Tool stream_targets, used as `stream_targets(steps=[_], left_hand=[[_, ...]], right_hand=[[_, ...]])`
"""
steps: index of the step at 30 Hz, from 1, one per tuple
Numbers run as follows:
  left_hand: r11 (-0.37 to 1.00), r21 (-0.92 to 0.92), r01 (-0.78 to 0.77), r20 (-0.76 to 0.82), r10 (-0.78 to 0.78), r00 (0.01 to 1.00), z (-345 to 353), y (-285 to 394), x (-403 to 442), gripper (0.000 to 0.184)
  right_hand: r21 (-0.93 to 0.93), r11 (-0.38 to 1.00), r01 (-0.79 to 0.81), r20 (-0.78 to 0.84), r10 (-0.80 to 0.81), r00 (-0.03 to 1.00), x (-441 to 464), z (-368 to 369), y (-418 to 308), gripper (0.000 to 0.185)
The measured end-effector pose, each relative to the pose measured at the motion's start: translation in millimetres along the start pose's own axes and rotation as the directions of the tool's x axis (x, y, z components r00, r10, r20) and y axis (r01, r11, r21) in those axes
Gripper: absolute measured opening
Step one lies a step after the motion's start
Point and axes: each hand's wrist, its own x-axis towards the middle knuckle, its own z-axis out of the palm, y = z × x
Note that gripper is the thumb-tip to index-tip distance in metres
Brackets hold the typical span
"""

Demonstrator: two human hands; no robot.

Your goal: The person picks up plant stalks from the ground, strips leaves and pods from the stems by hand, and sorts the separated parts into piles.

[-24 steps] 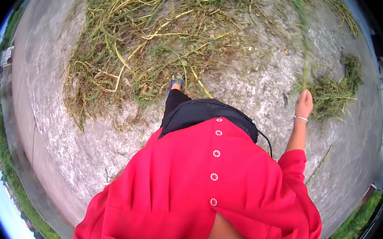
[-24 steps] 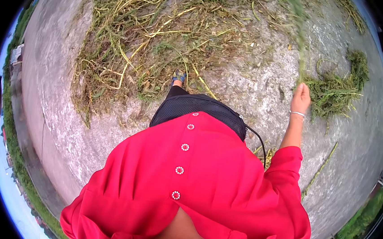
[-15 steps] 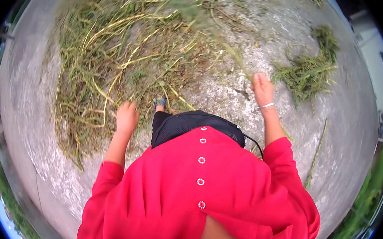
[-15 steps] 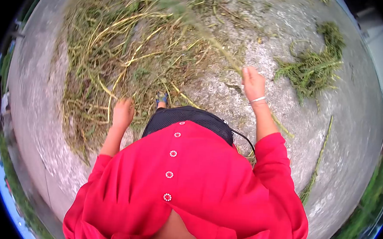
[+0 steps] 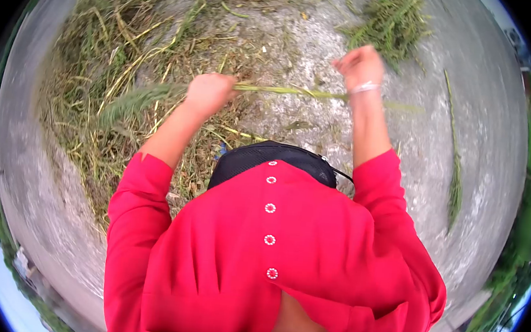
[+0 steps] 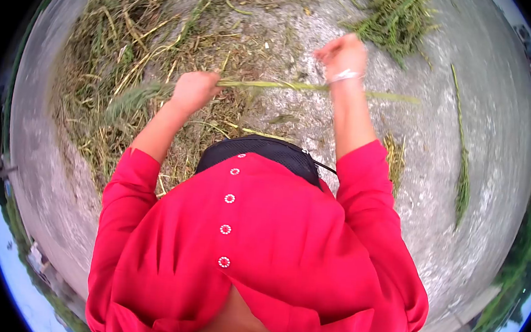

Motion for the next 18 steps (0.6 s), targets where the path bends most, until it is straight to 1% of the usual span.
stream_targets(steps=[1, 2, 4, 5, 6, 7, 8, 10, 12, 15, 16, 18], left_hand=[[1.000, 0.002, 0.010, -0.010, -0.010, 1.000, 1.7, -11.6, -2.3, 0.027], [0.998, -0.005, 0.055, 0.030, -0.055, 0.998, 3.0, -17.2, -5.2, 0.028], [0.997, 0.010, 0.076, 0.022, -0.076, 0.997, 2.6, -25.0, -7.8, 0.029], [0.996, 0.008, 0.086, 0.014, -0.086, 0.996, 4.2, -24.3, -7.5, 0.030], [0.998, 0.007, 0.070, -0.013, -0.070, 0.997, 4.7, -23.7, -5.6, 0.032], [0.998, -0.002, 0.066, -0.013, -0.066, 0.998, 3.6, -22.0, -4.9, 0.033], [0.998, -0.013, 0.060, -0.016, -0.060, 0.998, 2.3, -19.5, -4.0, 0.033], [0.998, -0.049, 0.027, -0.009, -0.028, 1.000, 1.1, -15.7, -4.4, 0.034], [0.996, -0.093, 0.002, 0.011, -0.001, 1.000, 2.0, -17.4, -7.5, 0.034], [0.995, -0.100, 0.000, -0.003, 0.000, 1.000, -1.1, -18.5, -8.3, 0.035], [0.996, -0.083, -0.015, -0.007, 0.014, 1.000, -1.6, -22.9, -6.9, 0.036], [0.992, -0.085, -0.096, -0.036, 0.093, 0.995, -2.3, -28.9, -1.4, 0.036]], right_hand=[[-0.025, 0.999, 0.032, -0.044, -0.033, 0.999, 5.2, -6.7, -3.3, 0.025], [-0.050, 0.997, 0.063, -0.088, -0.067, 0.994, 9.9, -12.5, -7.7, 0.031], [-0.100, 0.988, 0.115, -0.170, -0.131, 0.977, 10.9, -14.8, -12.0, 0.047], [-0.405, 0.864, 0.300, -0.136, -0.382, 0.914, -1.0, -1.8, -11.4, 0.041], [-0.660, 0.614, 0.432, -0.018, -0.588, 0.808, -14.5, 18.0, -16.3, 0.036], [-0.741, 0.461, 0.489, 0.281, -0.449, 0.848, -23.2, 24.7, -30.1, 0.039], [-0.764, 0.306, 0.568, 0.524, -0.222, 0.823, -27.5, 28.6, -42.3, 0.042], [-0.661, 0.456, 0.595, 0.612, -0.131, 0.780, -29.6, 38.1, -36.5, 0.039], [-0.571, 0.436, 0.695, 0.695, -0.194, 0.693, -29.8, 42.8, -22.7, 0.040], [-0.493, 0.598, 0.631, 0.648, -0.231, 0.726, -39.6, 51.9, -16.1, 0.038], [-0.434, 0.697, 0.571, 0.660, -0.185, 0.728, -43.2, 44.1, -25.1, 0.039], [-0.352, 0.788, 0.505, 0.632, -0.198, 0.749, -52.5, 47.8, -14.9, 0.040]])
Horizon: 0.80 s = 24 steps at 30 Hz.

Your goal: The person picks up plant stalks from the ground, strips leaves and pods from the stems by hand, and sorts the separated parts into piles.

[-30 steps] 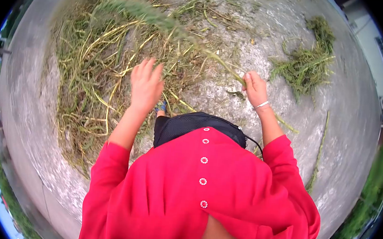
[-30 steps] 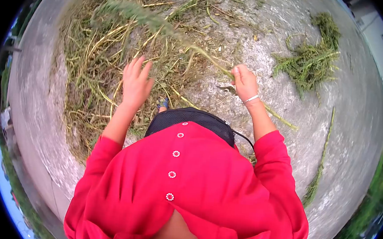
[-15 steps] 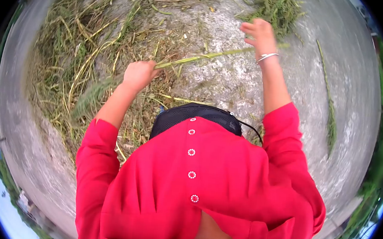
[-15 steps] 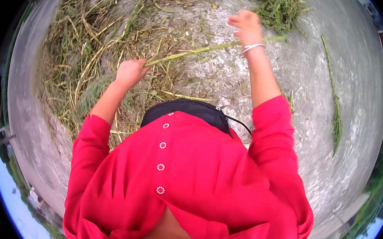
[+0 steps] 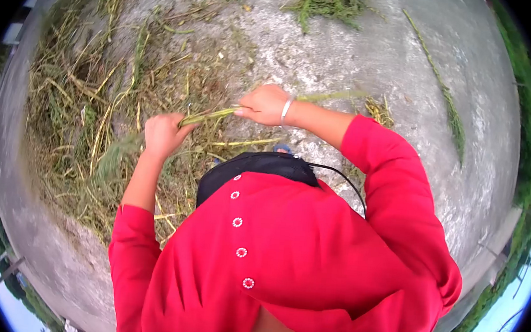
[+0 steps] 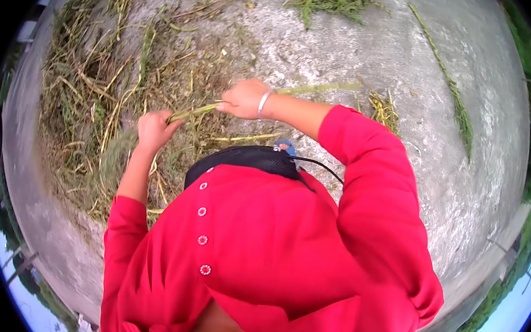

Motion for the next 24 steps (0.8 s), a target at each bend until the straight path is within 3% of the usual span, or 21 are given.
stream_targets(steps=[5, 6, 8, 9, 10, 11, 13, 14, 17, 18, 20, 21, 23, 24], left_hand=[[0.982, -0.100, -0.162, -0.194, 0.140, 0.971, 16.8, -20.1, 21.7, 0.034], [0.964, -0.240, -0.111, -0.144, 0.077, 0.987, 27.0, -17.8, 25.1, 0.031], [0.849, -0.528, -0.023, -0.119, -0.047, 0.992, 45.6, 3.0, 32.0, 0.025], [0.747, -0.665, -0.011, -0.142, -0.112, 0.984, 49.9, 18.1, 40.9, 0.023], [0.578, -0.815, 0.054, -0.072, -0.194, 0.978, 54.7, 29.0, 49.8, 0.021], [0.371, -0.922, 0.116, 0.018, -0.256, 0.966, 58.2, 41.3, 56.7, 0.020], [0.352, -0.936, -0.033, -0.156, -0.329, 0.931, 45.2, 75.6, 70.2, 0.018], [0.301, -0.949, -0.096, -0.201, -0.341, 0.918, 59.6, 74.0, 79.5, 0.015], [-0.134, -0.982, -0.135, -0.079, -0.358, 0.931, 4.2, 102.6, 75.3, 0.011], [-0.098, -0.978, -0.185, -0.140, -0.350, 0.926, -1.8, 94.1, 74.7, 0.015], [-0.045, -0.939, -0.341, -0.304, -0.357, 0.883, -39.8, 76.4, 80.4, 0.030], [0.063, -0.927, -0.369, -0.368, -0.343, 0.864, -56.5, 63.5, 82.6, 0.031], [0.069, -0.920, -0.386, -0.387, -0.323, 0.864, -69.0, 38.8, 82.9, 0.030], [-0.081, -0.898, -0.432, -0.401, -0.253, 0.880, -62.3, 19.5, 83.7, 0.024]], right_hand=[[0.352, 0.934, 0.067, -0.178, -0.003, 0.984, -3.1, 20.0, -6.5, 0.040], [0.577, 0.802, 0.152, -0.245, -0.008, 0.970, -2.1, 18.1, -13.1, 0.040], [0.762, 0.572, 0.303, -0.384, 0.022, 0.923, 4.3, -6.6, -37.6, 0.040], [0.813, 0.436, 0.385, -0.451, 0.053, 0.891, 10.0, -18.1, -43.7, 0.041], [0.895, 0.310, 0.321, -0.368, 0.105, 0.924, 16.3, -18.7, -35.1, 0.039], [0.785, 0.469, 0.404, -0.476, 0.039, 0.878, 19.9, -23.5, -35.5, 0.037], [0.459, 0.721, 0.519, -0.640, -0.137, 0.756, 23.6, -39.7, -36.5, 0.034], [0.299, 0.782, 0.547, -0.689, -0.220, 0.691, 23.4, -47.4, -37.6, 0.030], [-0.067, 0.945, 0.322, -0.630, -0.290, 0.720, 19.7, -44.8, -10.9, 0.025], [-0.109, 0.979, 0.174, -0.590, -0.204, 0.781, 15.4, -27.2, 9.1, 0.023], [-0.098, 0.985, -0.141, -0.298, 0.106, 0.948, -1.3, 8.6, 61.1, 0.020], [-0.017, 0.976, -0.217, -0.352, 0.198, 0.915, -19.5, 17.2, 79.1, 0.019], [0.104, 0.917, -0.385, -0.400, 0.393, 0.828, -61.9, 24.4, 116.7, 0.020], [0.152, 0.856, -0.494, -0.405, 0.510, 0.759, -79.7, 29.0, 132.9, 0.021]])
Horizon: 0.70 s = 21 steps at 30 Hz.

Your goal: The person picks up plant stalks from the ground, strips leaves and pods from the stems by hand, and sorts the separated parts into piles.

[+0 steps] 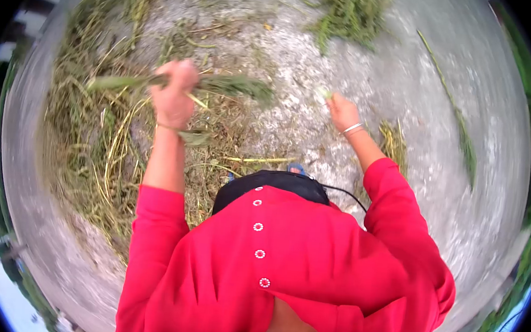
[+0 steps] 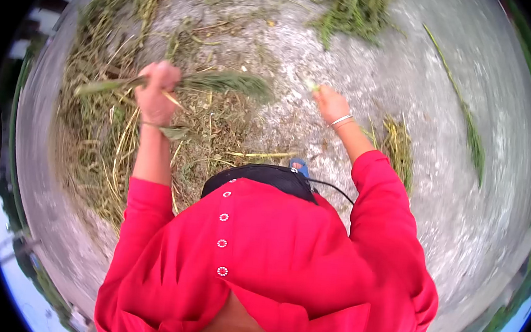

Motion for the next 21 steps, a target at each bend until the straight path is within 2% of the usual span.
stream_targets(steps=[1, 2, 3, 4, 6, 7, 8, 9, 10, 11, 12, 14, 16, 17, 19, 20, 21], left_hand=[[0.982, 0.161, 0.102, -0.328, -0.044, 0.943, 26.7, 17.6, -5.7, 0.018], [0.942, 0.325, 0.087, -0.255, -0.001, 0.967, -0.5, 7.6, -6.7, 0.013], [0.972, 0.224, 0.071, -0.347, 0.012, 0.938, 1.6, 1.8, -8.5, 0.017], [0.972, 0.224, 0.067, -0.360, 0.019, 0.933, -15.5, -12.4, -10.6, 0.023], [0.977, 0.137, 0.161, -0.380, -0.098, 0.920, -11.0, -15.7, -12.1, 0.030], [0.946, 0.252, 0.205, -0.345, -0.110, 0.932, -41.3, -34.8, -7.9, 0.036], [0.978, 0.116, 0.175, -0.299, -0.134, 0.945, -56.6, -52.1, -8.0, 0.042], [0.957, 0.019, 0.289, -0.566, -0.228, 0.792, 19.5, -32.0, -12.5, 0.045], [0.953, -0.015, 0.304, -0.506, -0.269, 0.820, 17.4, -48.3, -5.7, 0.046], [0.953, -0.058, 0.298, -0.446, -0.292, 0.846, 7.6, -62.1, -7.3, 0.048], [0.935, -0.081, 0.347, -0.440, -0.346, 0.829, 4.7, -79.2, -2.5, 0.049], [0.881, -0.161, 0.445, -0.408, -0.470, 0.782, 8.7, -117.3, 10.6, 0.050], [0.741, -0.362, 0.565, -0.288, -0.666, 0.688, 58.9, -135.6, 13.9, 0.049], [0.641, -0.484, 0.596, -0.214, -0.747, 0.630, 61.6, -139.2, -1.8, 0.049], [0.542, -0.500, 0.675, -0.005, -0.782, 0.623, 82.3, -176.0, 8.2, 0.048], [0.501, -0.495, 0.710, 0.037, -0.804, 0.593, 97.2, -189.8, 6.1, 0.048], [0.455, -0.495, 0.740, 0.084, -0.822, 0.563, 113.6, -204.9, 3.7, 0.048]], right_hand=[[0.008, 1.000, 0.002, -0.098, -0.001, 0.995, -8.8, 4.2, 17.1, 0.022], [0.007, 1.000, -0.012, -0.199, 0.013, 0.980, -23.9, 8.0, 38.3, 0.023], [-0.004, 0.999, -0.044, -0.301, 0.041, 0.953, -48.1, 11.1, 63.5, 0.024], [-0.025, 0.999, -0.032, -0.346, 0.021, 0.938, -71.1, 22.0, 86.1, 0.025], [-0.251, 0.929, -0.271, -0.247, 0.210, 0.946, -123.0, 23.1, 91.7, 0.022], [-0.236, 0.899, -0.369, -0.258, 0.308, 0.916, -149.5, 25.3, 91.5, 0.023], [-0.216, 0.862, -0.458, -0.268, 0.399, 0.877, -173.7, 27.9, 94.3, 0.024], [-0.103, 0.840, -0.533, -0.245, 0.498, 0.832, -197.7, 42.2, 106.4, 0.023], [0.021, 0.803, -0.596, -0.197, 0.588, 0.785, -216.4, 57.4, 115.5, 0.023], [0.065, 0.760, -0.647, -0.210, 0.644, 0.736, -242.3, 59.7, 113.3, 0.022], [0.074, 0.706, -0.704, -0.181, 0.704, 0.687, -267.3, 63.4, 108.2, 0.021], [0.074, 0.607, -0.791, -0.146, 0.791, 0.594, -311.6, 74.0, 110.0, 0.019], [0.048, 0.534, -0.844, -0.139, 0.841, 0.523, -373.5, 94.5, 114.6, 0.018], [0.024, 0.493, -0.870, -0.255, 0.844, 0.472, -423.0, 103.6, 98.9, 0.018], [-0.053, 0.194, -0.980, -0.027, 0.980, 0.196, -490.2, 108.5, 111.7, 0.019], [-0.062, 0.037, -0.997, 0.012, 0.999, 0.037, -519.4, 98.7, 109.4, 0.024], [0.090, -0.268, -0.959, 0.081, 0.962, -0.261, -551.8, 105.1, 116.3, 0.035]])
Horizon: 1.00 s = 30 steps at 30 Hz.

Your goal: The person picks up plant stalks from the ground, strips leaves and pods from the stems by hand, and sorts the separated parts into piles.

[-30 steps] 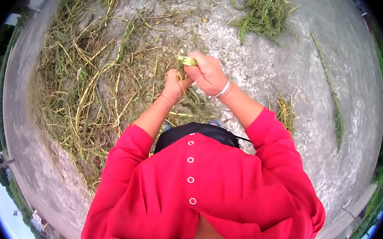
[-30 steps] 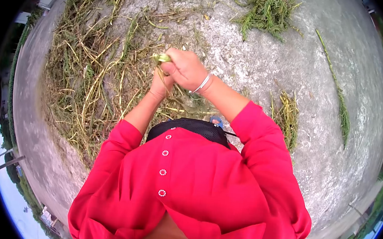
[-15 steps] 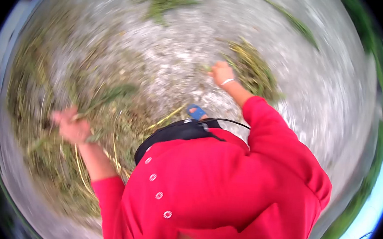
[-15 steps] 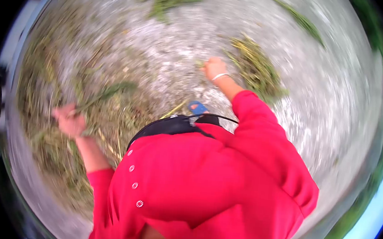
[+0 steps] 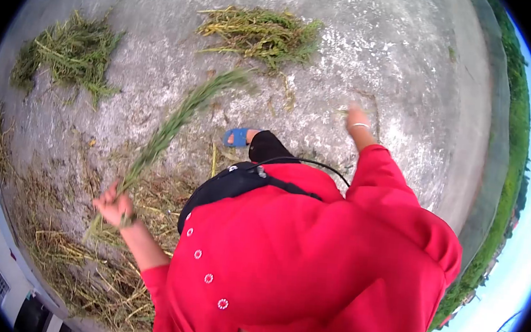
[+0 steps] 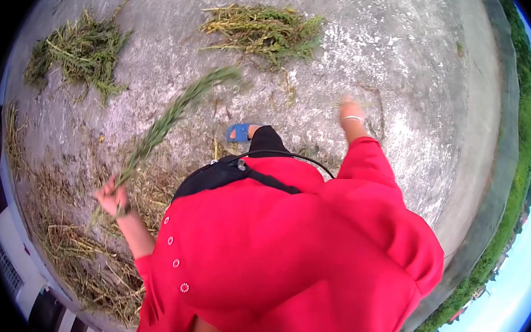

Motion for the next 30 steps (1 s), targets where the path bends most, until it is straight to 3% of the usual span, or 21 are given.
stream_targets(steps=[2, 3, 4, 6, 9, 11, 13, 14, 15, 17, 18, 20, 21, 22, 23, 24, 25, 26, 27, 29, 30], left_hand=[[0.998, -0.003, 0.068, 0.009, -0.068, 0.998, 21.5, -41.0, 9.3, 0.047], [0.995, -0.004, 0.097, -0.012, -0.097, 0.995, 36.6, -62.5, 9.6, 0.047], [0.992, 0.001, 0.127, -0.045, -0.127, 0.991, 49.9, -82.8, 10.5, 0.047], [0.980, 0.093, 0.174, -0.006, -0.174, 0.985, 61.1, -122.5, 15.5, 0.048], [0.948, 0.091, 0.304, 0.077, -0.311, 0.947, 64.4, -175.1, 19.5, 0.046], [0.935, 0.178, 0.308, 0.046, -0.320, 0.946, 74.9, -204.1, 17.7, 0.046], [0.905, 0.068, 0.420, 0.410, -0.409, 0.815, 53.0, -223.0, 41.0, 0.038], [0.878, 0.033, 0.477, 0.574, -0.407, 0.711, 35.9, -226.0, 48.8, 0.036], [0.897, 0.145, 0.418, 0.426, -0.438, 0.792, 45.8, -225.3, 37.9, 0.029], [0.862, 0.367, 0.350, 0.097, -0.410, 0.907, 84.1, -226.5, 10.4, 0.036], [0.730, 0.625, 0.275, 0.067, -0.401, 0.914, 71.7, -224.9, 12.7, 0.042], [0.274, 0.955, 0.109, -0.002, -0.364, 0.931, 31.7, -224.4, 26.8, 0.062], [0.305, 0.944, 0.129, -0.022, -0.331, 0.943, -5.5, -228.2, 30.1, 0.053], [0.232, 0.959, 0.163, -0.070, -0.363, 0.929, -40.7, -224.3, 28.3, 0.049], [0.156, 0.967, 0.203, -0.128, -0.391, 0.911, -74.7, -216.8, 22.4, 0.045], [0.083, 0.966, 0.245, -0.189, -0.417, 0.889, -109.7, -208.6, 13.5, 0.041], [0.012, 0.976, 0.216, -0.198, -0.350, 0.916, -146.4, -201.6, -4.6, 0.037], [-0.065, 0.979, 0.192, -0.202, -0.288, 0.936, -182.4, -195.9, -25.8, 0.034], [-0.147, 0.975, 0.169, -0.200, -0.236, 0.951, -209.1, -190.5, -45.3, 0.032], [-0.275, 0.932, 0.236, -0.304, -0.235, 0.923, -245.2, -179.6, -89.3, 0.032], [-0.335, 0.905, 0.264, -0.351, -0.237, 0.906, -263.6, -176.9, -108.5, 0.032]], right_hand=[[-0.120, 0.963, -0.242, -0.199, 0.216, 0.956, -28.1, -35.2, -1.0, 0.037], [-0.082, 0.997, 0.012, -0.312, -0.037, 0.949, -28.9, -46.7, -4.7, 0.044], [-0.079, 0.960, 0.269, -0.413, -0.277, 0.868, -30.6, -56.5, -15.9, 0.052], [-0.194, 0.758, 0.623, -0.514, -0.619, 0.593, -55.1, -96.9, -83.9, 0.066], [-0.352, 0.420, 0.836, -0.395, -0.877, 0.274, -101.1, -131.0, -189.9, 0.073], [-0.436, 0.301, 0.848, -0.295, -0.938, 0.182, -85.3, -107.0, -226.8, 0.066], [-0.113, 0.405, 0.907, 0.031, -0.911, 0.410, -54.3, -91.0, -241.5, 0.059], [0.032, 0.483, 0.875, 0.230, -0.856, 0.464, -42.0, -79.8, -247.3, 0.056], [0.013, 0.437, 0.899, 0.152, -0.890, 0.431, -31.7, -68.0, -246.4, 0.052], [-0.033, 0.340, 0.940, -0.002, -0.940, 0.340, -5.1, -53.5, -237.6, 0.046], [-0.051, 0.358, 0.932, -0.038, -0.934, 0.356, 6.4, -53.4, -235.3, 0.044], [-0.132, 0.392, 0.911, -0.138, -0.917, 0.374, 40.5, -53.4, -235.9, 0.039], [-0.168, 0.358, 0.919, -0.175, -0.928, 0.329, 68.6, -52.1, -235.4, 0.038], [-0.258, 0.471, 0.843, -0.132, -0.882, 0.452, 85.3, -60.9, -238.5, 0.037], [-0.291, 0.501, 0.815, -0.168, -0.865, 0.472, 109.2, -67.1, -241.3, 0.041], [-0.332, 0.453, 0.827, -0.236, -0.889, 0.393, 135.8, -72.6, -242.8, 0.049], [-0.310, 0.447, 0.839, -0.229, -0.892, 0.390, 159.5, -87.6, -249.3, 0.059], [-0.450, 0.671, 0.589, -0.197, -0.718, 0.668, 134.0, -111.1, -273.1, 0.066], [-0.653, 0.615, 0.441, -0.325, -0.754, 0.571, 137.3, -110.9, -278.0, 0.068], [-0.781, 0.561, 0.273, -0.360, -0.763, 0.537, 159.7, -110.5, -295.4, 0.067], [-0.770, 0.564, 0.298, -0.282, -0.720, 0.635, 168.8, -105.6, -310.5, 0.064]])
